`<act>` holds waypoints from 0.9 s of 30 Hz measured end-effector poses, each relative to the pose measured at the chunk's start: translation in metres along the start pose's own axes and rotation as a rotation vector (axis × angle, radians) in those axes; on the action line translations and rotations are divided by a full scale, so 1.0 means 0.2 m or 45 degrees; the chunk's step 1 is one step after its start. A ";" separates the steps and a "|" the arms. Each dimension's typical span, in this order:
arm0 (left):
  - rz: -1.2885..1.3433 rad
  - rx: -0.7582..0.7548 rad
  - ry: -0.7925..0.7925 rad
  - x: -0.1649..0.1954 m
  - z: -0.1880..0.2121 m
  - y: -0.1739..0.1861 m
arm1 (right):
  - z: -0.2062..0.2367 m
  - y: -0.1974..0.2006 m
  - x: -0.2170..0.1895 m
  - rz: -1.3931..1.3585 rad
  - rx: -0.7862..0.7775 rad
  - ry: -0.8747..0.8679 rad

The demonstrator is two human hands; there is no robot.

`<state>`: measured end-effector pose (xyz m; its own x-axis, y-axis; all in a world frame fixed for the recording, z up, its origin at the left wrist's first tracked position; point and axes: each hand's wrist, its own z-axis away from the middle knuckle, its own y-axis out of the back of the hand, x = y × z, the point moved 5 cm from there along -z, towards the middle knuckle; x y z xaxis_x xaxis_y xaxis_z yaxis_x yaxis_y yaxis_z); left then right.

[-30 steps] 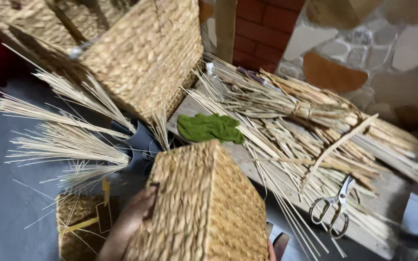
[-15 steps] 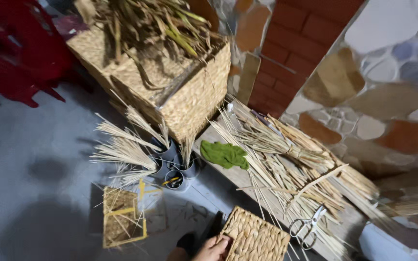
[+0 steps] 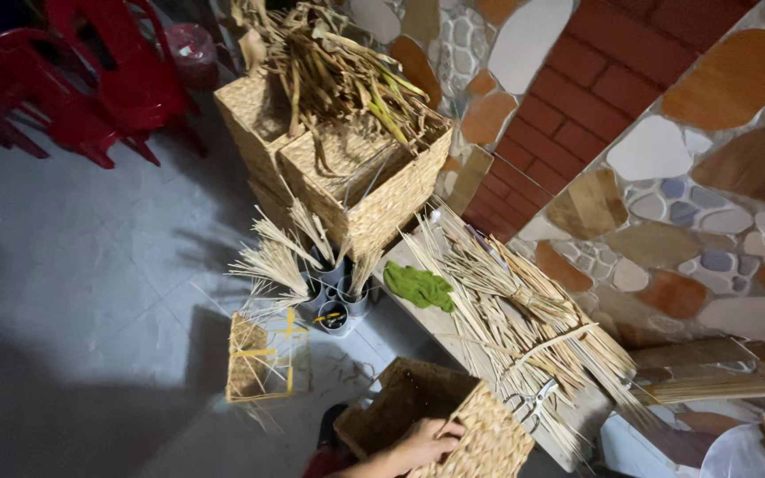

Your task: The person sits on the floor with a woven water hyacinth basket on their lap and weaves thin plant strips around the basket rim, tucking and tightening the strips by hand. They gather a bundle of strips, continue weaving along the edge, then pick up scissors and trim the ends of the woven strips.

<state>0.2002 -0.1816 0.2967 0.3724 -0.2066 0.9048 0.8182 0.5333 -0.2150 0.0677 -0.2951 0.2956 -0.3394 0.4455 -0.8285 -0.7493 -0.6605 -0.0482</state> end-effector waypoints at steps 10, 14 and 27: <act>-0.124 -0.090 -0.313 0.48 0.14 0.13 | 0.23 -0.13 -0.27 -0.002 0.067 0.265; -0.280 -0.109 -0.438 0.68 0.20 0.21 | 0.26 -0.11 -0.32 -0.006 0.108 0.428; -1.047 -0.022 -1.204 1.75 0.53 0.75 | 0.25 -0.74 -0.97 -0.020 -0.050 0.898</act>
<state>0.4073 -0.0858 0.6205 -0.7045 0.1998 0.6810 0.6672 0.5138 0.5394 0.2170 -0.2536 0.4911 0.1312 -0.0341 -0.9908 -0.7256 -0.6843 -0.0725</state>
